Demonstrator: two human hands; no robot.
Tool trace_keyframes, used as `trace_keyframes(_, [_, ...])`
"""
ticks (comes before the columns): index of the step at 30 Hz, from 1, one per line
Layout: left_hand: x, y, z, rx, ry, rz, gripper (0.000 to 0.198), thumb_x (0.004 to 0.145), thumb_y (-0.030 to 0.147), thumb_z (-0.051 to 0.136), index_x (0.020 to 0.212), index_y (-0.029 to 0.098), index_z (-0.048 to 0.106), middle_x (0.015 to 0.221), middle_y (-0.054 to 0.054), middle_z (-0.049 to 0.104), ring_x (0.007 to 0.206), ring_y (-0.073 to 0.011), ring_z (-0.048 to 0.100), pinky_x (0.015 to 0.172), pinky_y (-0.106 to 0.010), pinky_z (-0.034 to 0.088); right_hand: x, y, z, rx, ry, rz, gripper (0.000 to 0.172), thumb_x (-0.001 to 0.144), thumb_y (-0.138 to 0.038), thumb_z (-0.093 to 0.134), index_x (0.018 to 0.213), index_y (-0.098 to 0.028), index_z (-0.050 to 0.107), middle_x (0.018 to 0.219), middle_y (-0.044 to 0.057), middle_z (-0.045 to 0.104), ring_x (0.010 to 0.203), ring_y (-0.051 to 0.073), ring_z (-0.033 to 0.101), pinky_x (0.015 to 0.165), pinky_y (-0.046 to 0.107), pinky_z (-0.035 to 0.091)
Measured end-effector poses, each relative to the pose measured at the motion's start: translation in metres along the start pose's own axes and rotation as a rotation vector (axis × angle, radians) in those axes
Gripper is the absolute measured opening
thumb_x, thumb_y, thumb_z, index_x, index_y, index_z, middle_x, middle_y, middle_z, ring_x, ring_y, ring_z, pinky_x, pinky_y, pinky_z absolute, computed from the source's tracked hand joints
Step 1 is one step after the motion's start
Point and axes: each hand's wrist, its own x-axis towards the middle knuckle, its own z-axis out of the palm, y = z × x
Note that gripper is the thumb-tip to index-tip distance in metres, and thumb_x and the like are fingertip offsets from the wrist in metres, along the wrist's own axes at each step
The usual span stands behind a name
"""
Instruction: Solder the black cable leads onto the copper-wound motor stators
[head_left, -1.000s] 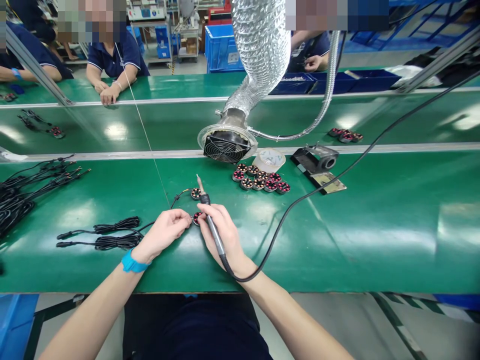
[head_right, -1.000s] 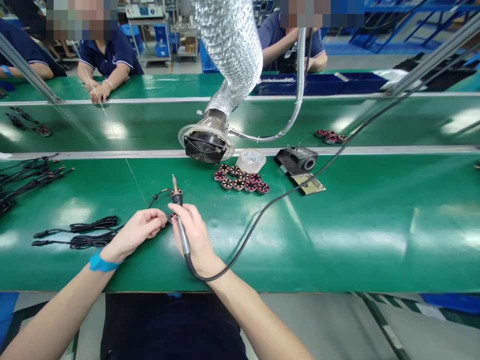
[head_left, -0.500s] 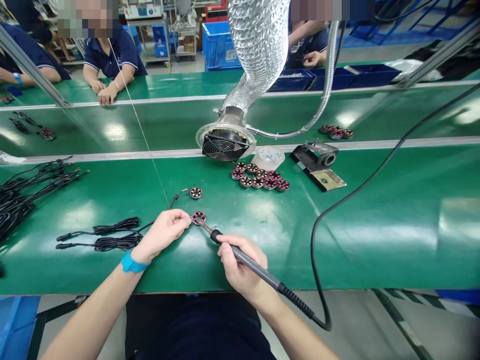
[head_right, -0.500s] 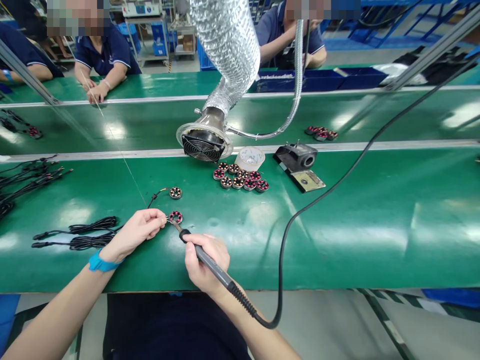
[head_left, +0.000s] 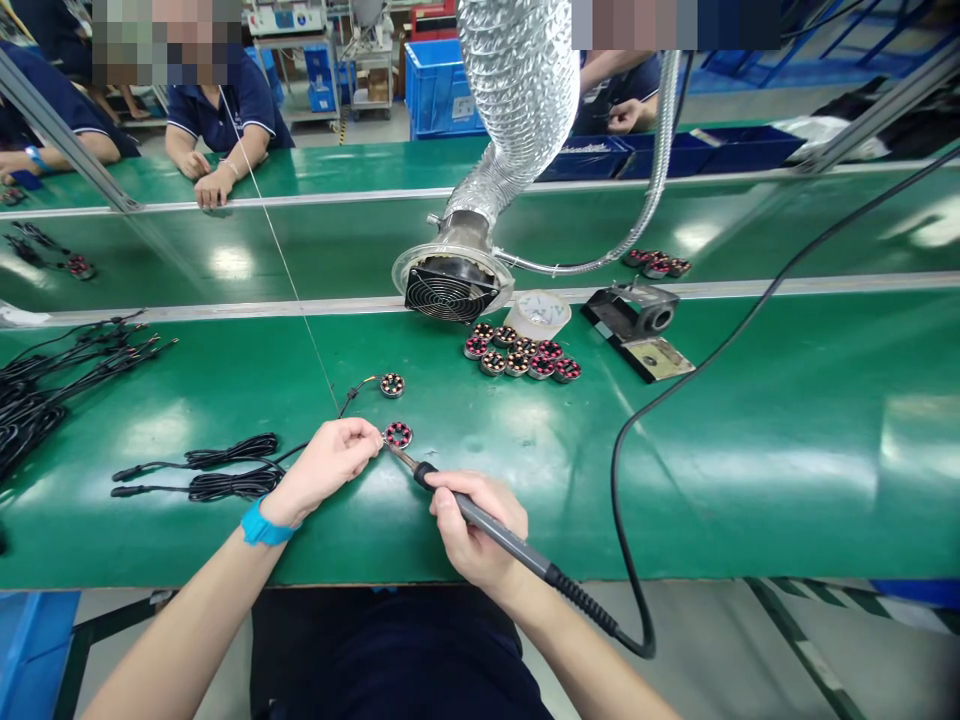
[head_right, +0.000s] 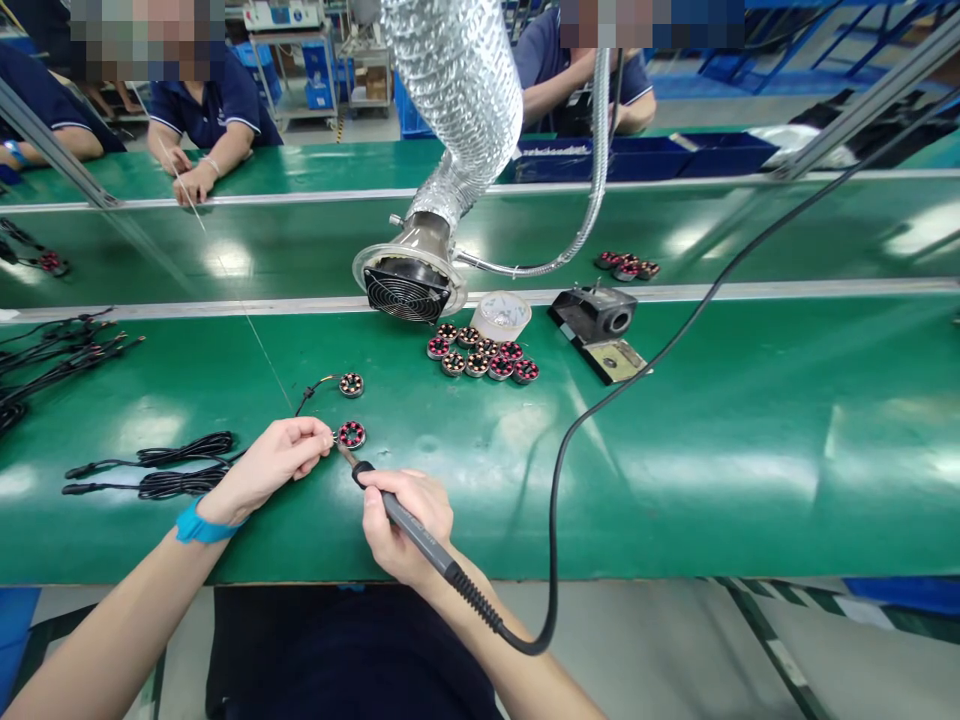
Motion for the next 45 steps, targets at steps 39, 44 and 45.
trace_keyframes(39, [-0.001,0.001,0.000,0.018,-0.011,-0.013,0.028,0.082,0.043,0.060,0.077,0.016,0.058,0.055,0.006,0.042,0.049,-0.0075,0.034,0.045,-0.020,0.025,-0.002,0.004,0.004,0.051,-0.004,0.246,0.019,0.096,-0.018,0.052,0.109,-0.019,0.066,0.076,0.003,0.071,0.060,0.015,0.069,0.059,0.028,0.057])
trace_keyframes(44, [0.000,-0.001,-0.001,0.016,-0.011,-0.011,0.030,0.082,0.045,0.060,0.078,0.016,0.059,0.055,0.006,0.043,0.048,-0.0076,0.034,0.045,-0.020,0.025,0.001,0.007,0.008,0.072,-0.032,0.215,0.023,0.098,-0.016,0.051,0.115,-0.020,0.065,0.084,0.004,0.070,0.066,0.015,0.068,0.063,0.029,0.057])
trace_keyframes(45, [0.001,-0.002,-0.001,0.015,-0.012,-0.009,0.030,0.082,0.045,0.060,0.078,0.016,0.059,0.055,0.006,0.043,0.048,-0.0075,0.035,0.045,-0.020,0.025,0.001,0.008,0.008,0.071,-0.037,0.208,0.023,0.098,-0.016,0.051,0.115,-0.020,0.065,0.085,0.004,0.070,0.068,0.015,0.068,0.064,0.029,0.057])
